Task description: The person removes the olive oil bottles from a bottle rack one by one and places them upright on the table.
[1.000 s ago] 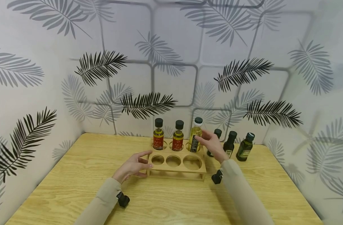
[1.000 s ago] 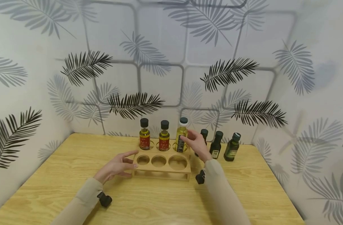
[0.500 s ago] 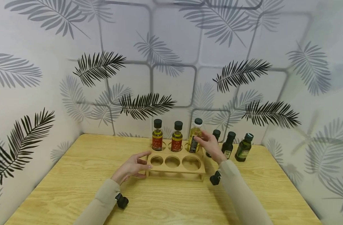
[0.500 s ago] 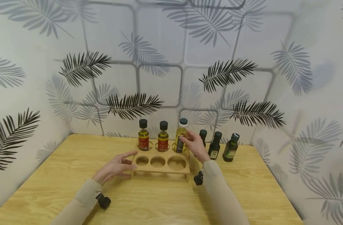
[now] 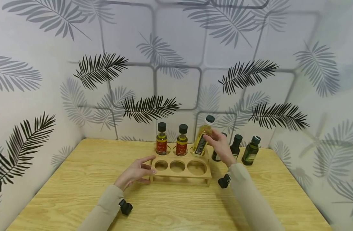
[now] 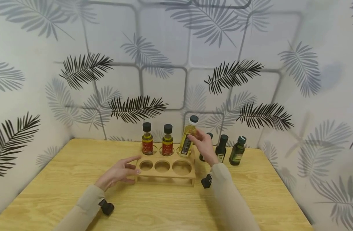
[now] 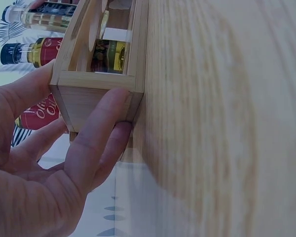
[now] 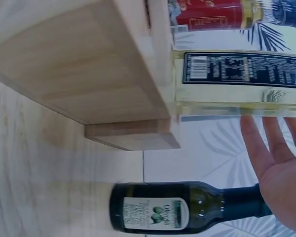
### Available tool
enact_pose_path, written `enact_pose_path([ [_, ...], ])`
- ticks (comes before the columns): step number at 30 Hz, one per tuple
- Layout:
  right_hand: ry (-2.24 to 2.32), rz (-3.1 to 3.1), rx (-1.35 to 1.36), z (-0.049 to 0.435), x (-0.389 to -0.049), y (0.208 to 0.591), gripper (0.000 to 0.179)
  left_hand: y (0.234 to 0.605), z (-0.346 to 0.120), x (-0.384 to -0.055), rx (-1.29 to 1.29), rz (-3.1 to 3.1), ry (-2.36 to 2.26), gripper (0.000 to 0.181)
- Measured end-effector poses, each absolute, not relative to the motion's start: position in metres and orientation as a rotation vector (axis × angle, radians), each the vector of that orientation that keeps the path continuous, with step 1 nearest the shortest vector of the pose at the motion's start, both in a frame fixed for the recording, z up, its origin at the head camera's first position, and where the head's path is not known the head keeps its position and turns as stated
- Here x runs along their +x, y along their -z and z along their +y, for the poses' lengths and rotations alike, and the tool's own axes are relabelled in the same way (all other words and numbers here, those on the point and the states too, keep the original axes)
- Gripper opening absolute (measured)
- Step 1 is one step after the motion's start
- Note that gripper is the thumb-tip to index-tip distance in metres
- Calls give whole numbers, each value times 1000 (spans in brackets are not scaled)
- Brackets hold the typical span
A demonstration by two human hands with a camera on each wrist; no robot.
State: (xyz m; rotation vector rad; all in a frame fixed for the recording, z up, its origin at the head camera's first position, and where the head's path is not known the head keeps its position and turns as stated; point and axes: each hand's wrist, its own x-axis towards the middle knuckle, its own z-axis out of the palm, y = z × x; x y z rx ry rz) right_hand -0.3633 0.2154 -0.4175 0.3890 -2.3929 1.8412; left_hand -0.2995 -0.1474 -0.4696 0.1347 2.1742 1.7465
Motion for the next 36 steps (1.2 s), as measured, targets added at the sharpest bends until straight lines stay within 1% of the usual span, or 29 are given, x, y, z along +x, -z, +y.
enact_pose_path([
  [5,-1847,-2335,352,221,-359,407,67,468,-148,-299,152,2177,-1735,73],
  [10,-1796,-2384,305,229,-351,397,77,467,-148,-298,152,2176,-1732,72],
  [14,-1770,-2413,330,236,-346,392,75,466,-149,-297,147,2176,-1737,71],
  [17,-1736,-2426,325,240,-343,392,73,467,-149,-297,146,2175,-1737,71],
  [28,-1703,-2440,313,251,-340,401,80,468,-148,-296,132,2156,-1752,71],
  [36,-1661,-2465,306,261,-334,404,79,469,-150,-298,140,2135,-1772,72],
])
